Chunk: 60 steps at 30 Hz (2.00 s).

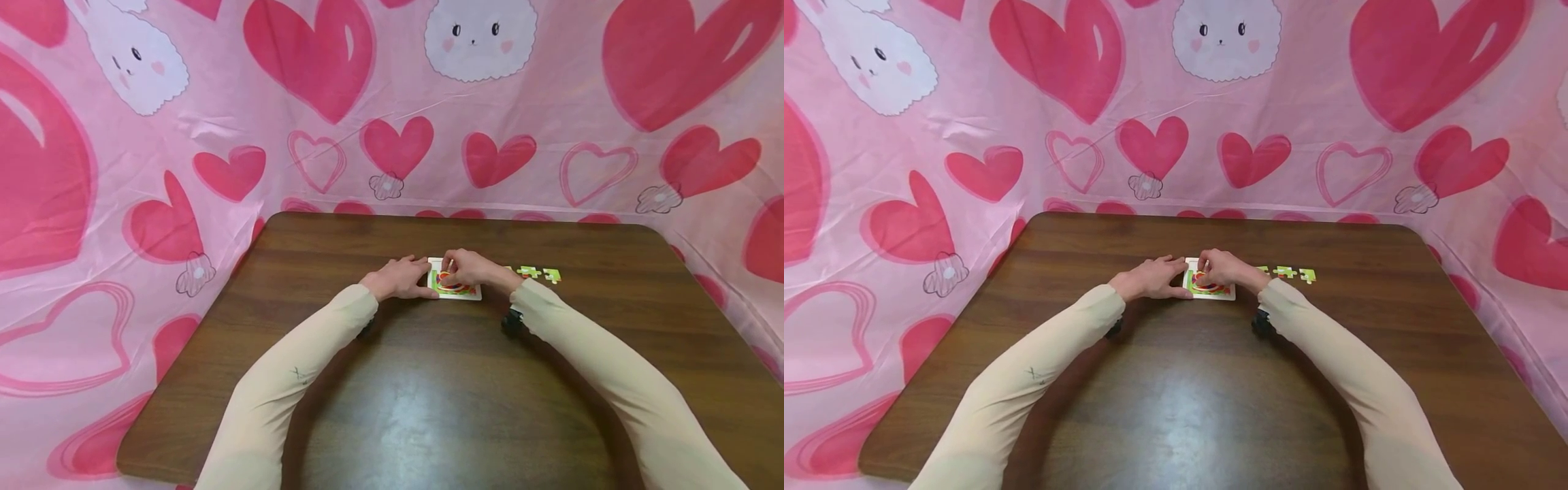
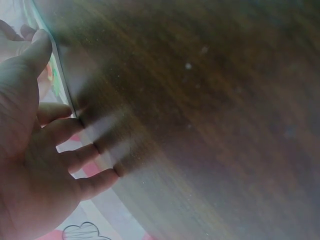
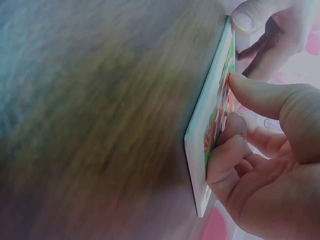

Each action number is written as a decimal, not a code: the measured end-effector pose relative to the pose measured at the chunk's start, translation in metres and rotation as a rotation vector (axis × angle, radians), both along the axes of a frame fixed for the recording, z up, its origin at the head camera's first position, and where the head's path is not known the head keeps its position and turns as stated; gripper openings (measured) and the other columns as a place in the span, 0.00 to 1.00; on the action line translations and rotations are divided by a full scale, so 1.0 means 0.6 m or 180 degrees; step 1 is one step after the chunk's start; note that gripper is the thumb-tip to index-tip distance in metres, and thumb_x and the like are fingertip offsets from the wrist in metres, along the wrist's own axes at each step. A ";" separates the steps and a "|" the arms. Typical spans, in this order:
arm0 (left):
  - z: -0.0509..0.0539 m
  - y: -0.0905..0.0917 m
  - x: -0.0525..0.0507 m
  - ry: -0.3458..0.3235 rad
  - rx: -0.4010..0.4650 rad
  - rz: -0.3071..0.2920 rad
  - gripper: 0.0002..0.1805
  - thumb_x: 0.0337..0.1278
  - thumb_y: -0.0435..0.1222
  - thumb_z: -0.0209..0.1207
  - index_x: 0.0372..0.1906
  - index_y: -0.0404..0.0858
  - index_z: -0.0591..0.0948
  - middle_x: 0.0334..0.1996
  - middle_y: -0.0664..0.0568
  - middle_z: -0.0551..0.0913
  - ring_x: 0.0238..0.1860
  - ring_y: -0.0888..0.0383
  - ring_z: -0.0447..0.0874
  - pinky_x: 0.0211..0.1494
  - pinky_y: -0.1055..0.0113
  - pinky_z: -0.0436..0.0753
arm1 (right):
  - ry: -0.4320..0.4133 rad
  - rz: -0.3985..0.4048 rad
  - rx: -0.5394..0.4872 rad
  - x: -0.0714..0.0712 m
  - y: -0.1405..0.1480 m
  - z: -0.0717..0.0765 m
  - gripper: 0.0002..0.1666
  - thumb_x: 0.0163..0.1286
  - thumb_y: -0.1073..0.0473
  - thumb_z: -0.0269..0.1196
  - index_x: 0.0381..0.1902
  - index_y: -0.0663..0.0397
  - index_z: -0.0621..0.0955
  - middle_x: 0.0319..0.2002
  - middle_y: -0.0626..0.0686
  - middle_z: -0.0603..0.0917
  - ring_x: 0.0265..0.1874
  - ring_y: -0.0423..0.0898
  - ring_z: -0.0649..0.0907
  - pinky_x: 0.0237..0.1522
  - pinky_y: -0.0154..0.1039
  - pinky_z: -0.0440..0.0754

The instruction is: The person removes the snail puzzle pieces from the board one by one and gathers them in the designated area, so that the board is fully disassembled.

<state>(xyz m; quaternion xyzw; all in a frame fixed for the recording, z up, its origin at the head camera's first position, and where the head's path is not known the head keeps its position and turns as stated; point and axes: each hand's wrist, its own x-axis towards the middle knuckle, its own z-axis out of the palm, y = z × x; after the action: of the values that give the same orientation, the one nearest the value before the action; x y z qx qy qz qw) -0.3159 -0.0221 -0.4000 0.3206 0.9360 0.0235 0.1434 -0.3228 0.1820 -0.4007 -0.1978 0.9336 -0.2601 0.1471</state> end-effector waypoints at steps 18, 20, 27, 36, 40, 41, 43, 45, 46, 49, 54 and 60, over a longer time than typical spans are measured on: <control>-0.004 -0.003 0.001 -0.0004 -0.0010 -0.0018 0.48 0.58 0.69 0.51 0.76 0.46 0.60 0.78 0.50 0.56 0.78 0.44 0.51 0.74 0.38 0.59 | 0.0225 -0.0045 -0.0107 0.007 -0.004 -0.012 0.19 0.59 0.58 0.72 0.39 0.55 0.73 0.28 0.52 0.78 0.27 0.45 0.75 0.29 0.35 0.70; -0.006 -0.004 0.000 0.0011 -0.0013 -0.0016 0.48 0.58 0.69 0.51 0.76 0.46 0.60 0.78 0.50 0.56 0.78 0.44 0.52 0.73 0.38 0.60 | 0.0293 -0.0042 -0.0123 0.008 -0.005 -0.012 0.17 0.60 0.59 0.71 0.38 0.55 0.73 0.28 0.52 0.79 0.26 0.45 0.76 0.29 0.35 0.70; -0.006 -0.004 -0.001 0.0043 -0.0016 -0.0011 0.48 0.58 0.69 0.51 0.76 0.46 0.60 0.78 0.50 0.57 0.78 0.44 0.52 0.74 0.39 0.60 | 0.0398 -0.0051 -0.0248 0.014 -0.004 -0.008 0.12 0.64 0.59 0.68 0.34 0.55 0.74 0.29 0.52 0.79 0.28 0.46 0.76 0.30 0.35 0.71; -0.003 0.000 -0.003 0.0031 -0.0008 -0.0018 0.47 0.58 0.68 0.51 0.76 0.46 0.60 0.78 0.50 0.56 0.78 0.44 0.52 0.73 0.38 0.59 | 0.0395 -0.0093 -0.0470 0.013 0.013 0.001 0.11 0.64 0.58 0.67 0.33 0.53 0.75 0.28 0.51 0.79 0.28 0.45 0.77 0.29 0.36 0.73; -0.002 0.001 -0.002 0.0038 -0.0005 -0.0009 0.48 0.58 0.69 0.51 0.76 0.46 0.60 0.78 0.49 0.56 0.78 0.44 0.51 0.74 0.39 0.59 | 0.0369 -0.0158 -0.0633 0.014 0.028 0.006 0.10 0.64 0.59 0.67 0.34 0.55 0.76 0.29 0.53 0.79 0.28 0.46 0.76 0.29 0.36 0.73; -0.002 0.002 -0.002 0.0042 -0.0011 -0.0005 0.48 0.58 0.69 0.51 0.76 0.46 0.60 0.78 0.49 0.56 0.78 0.44 0.51 0.74 0.39 0.59 | 0.0358 -0.0183 -0.0680 0.015 0.033 0.007 0.10 0.65 0.59 0.67 0.34 0.55 0.76 0.29 0.53 0.79 0.27 0.47 0.76 0.28 0.36 0.73; -0.001 0.002 -0.001 0.0046 -0.0017 0.0008 0.48 0.58 0.69 0.51 0.76 0.46 0.60 0.78 0.49 0.56 0.78 0.44 0.51 0.74 0.39 0.58 | 0.0313 -0.0248 -0.0766 0.017 0.042 0.010 0.10 0.65 0.59 0.67 0.35 0.56 0.76 0.29 0.53 0.78 0.26 0.47 0.75 0.25 0.36 0.73; -0.001 0.002 0.000 0.0048 -0.0023 0.0015 0.47 0.58 0.69 0.51 0.76 0.46 0.61 0.78 0.49 0.56 0.78 0.44 0.51 0.74 0.39 0.58 | 0.0226 -0.0328 -0.0870 0.019 0.051 0.010 0.10 0.66 0.60 0.67 0.36 0.57 0.75 0.29 0.53 0.77 0.24 0.47 0.75 0.22 0.36 0.73; -0.001 0.002 0.000 0.0045 -0.0020 0.0017 0.47 0.58 0.69 0.51 0.75 0.46 0.61 0.78 0.49 0.56 0.78 0.44 0.51 0.74 0.39 0.58 | 0.0170 -0.0371 -0.0909 0.021 0.055 0.011 0.10 0.66 0.60 0.66 0.36 0.57 0.75 0.29 0.53 0.77 0.22 0.48 0.75 0.20 0.36 0.74; -0.001 0.001 0.000 0.0025 -0.0003 0.0017 0.47 0.58 0.68 0.52 0.75 0.46 0.61 0.78 0.49 0.56 0.78 0.44 0.51 0.74 0.39 0.58 | -0.0005 -0.0484 -0.1010 0.026 0.068 0.013 0.10 0.67 0.60 0.65 0.38 0.58 0.74 0.29 0.54 0.76 0.21 0.49 0.76 0.19 0.38 0.75; 0.001 0.000 -0.001 -0.0003 0.0024 0.0011 0.47 0.58 0.68 0.52 0.75 0.46 0.61 0.78 0.49 0.56 0.78 0.44 0.51 0.75 0.39 0.57 | -0.0160 -0.0591 -0.1138 0.032 0.087 0.017 0.12 0.68 0.59 0.65 0.40 0.59 0.74 0.30 0.59 0.78 0.24 0.53 0.78 0.21 0.40 0.77; 0.000 0.001 -0.002 0.0014 0.0013 -0.0001 0.47 0.58 0.68 0.52 0.75 0.46 0.61 0.78 0.50 0.56 0.78 0.45 0.50 0.75 0.40 0.57 | -0.0129 -0.0609 -0.1191 0.037 0.109 0.019 0.12 0.68 0.58 0.65 0.39 0.59 0.74 0.28 0.62 0.79 0.22 0.50 0.80 0.20 0.38 0.76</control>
<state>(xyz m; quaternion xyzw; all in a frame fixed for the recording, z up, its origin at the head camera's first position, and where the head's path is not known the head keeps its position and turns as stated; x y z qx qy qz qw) -0.3174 -0.0215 -0.3998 0.3211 0.9362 0.0246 0.1407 -0.3008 0.2476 -0.3895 -0.1268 0.8804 -0.4456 0.1012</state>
